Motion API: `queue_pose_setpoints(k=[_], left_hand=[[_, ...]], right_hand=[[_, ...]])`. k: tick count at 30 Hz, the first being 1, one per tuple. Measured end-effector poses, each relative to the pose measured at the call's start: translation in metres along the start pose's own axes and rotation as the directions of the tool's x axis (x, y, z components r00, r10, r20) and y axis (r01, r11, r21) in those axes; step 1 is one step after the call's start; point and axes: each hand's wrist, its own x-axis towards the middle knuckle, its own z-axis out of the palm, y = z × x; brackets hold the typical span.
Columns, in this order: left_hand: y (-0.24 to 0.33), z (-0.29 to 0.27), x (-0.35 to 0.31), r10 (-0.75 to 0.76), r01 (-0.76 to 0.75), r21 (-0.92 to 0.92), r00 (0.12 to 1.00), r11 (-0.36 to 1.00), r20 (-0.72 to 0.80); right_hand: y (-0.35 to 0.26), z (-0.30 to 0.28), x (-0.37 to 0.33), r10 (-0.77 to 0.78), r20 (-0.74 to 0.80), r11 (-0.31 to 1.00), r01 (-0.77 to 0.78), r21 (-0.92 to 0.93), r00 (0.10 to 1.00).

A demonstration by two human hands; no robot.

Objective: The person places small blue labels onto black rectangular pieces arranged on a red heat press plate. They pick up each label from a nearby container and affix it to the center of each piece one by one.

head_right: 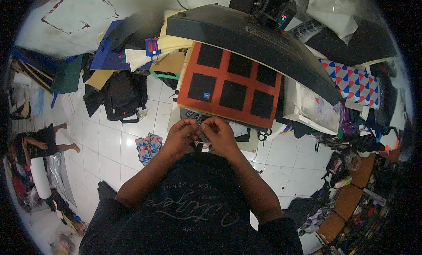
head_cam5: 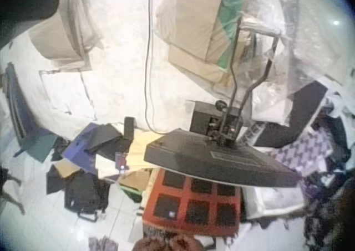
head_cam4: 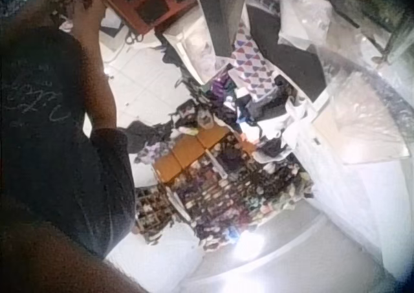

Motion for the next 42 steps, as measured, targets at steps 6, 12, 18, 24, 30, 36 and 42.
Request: queue_pose_setpoints(k=[6,12,18,24,30,36,42], left_hand=[[0.008,0.003,-0.002,-0.091,0.089,-0.141,0.996,0.986,-0.01],[-0.004,-0.016,0.006,-0.151,0.139,-0.138,0.985,0.981,-0.081],[-0.012,-0.029,0.01,-0.189,0.181,-0.09,0.978,0.979,-0.085],[-0.012,-0.042,0.008,-0.103,0.102,-0.019,0.994,0.995,-0.042],[-0.014,-0.044,0.009,-0.153,0.149,-0.039,0.981,0.988,-0.117],[-0.019,-0.044,0.011,-0.172,0.165,-0.07,0.978,0.984,-0.115],[-0.018,-0.042,0.011,-0.179,0.174,-0.054,0.979,0.983,-0.098]], right_hand=[[0.009,0.003,0.002,0.03,-0.005,0.995,-0.03,0.099,1.0],[0.0,-0.02,0.008,-0.075,-0.102,0.995,0.068,-0.067,0.992],[0.026,-0.115,0.057,-0.086,-0.227,0.873,-0.037,-0.486,0.97],[0.029,-0.131,0.067,0.02,-0.161,0.863,-0.098,-0.496,0.987],[0.027,-0.122,0.072,-0.08,-0.167,0.756,-0.049,-0.652,0.983],[0.034,-0.118,0.072,-0.13,-0.218,0.733,-0.055,-0.678,0.967],[0.034,-0.109,0.064,-0.165,-0.257,0.732,-0.056,-0.679,0.952]])
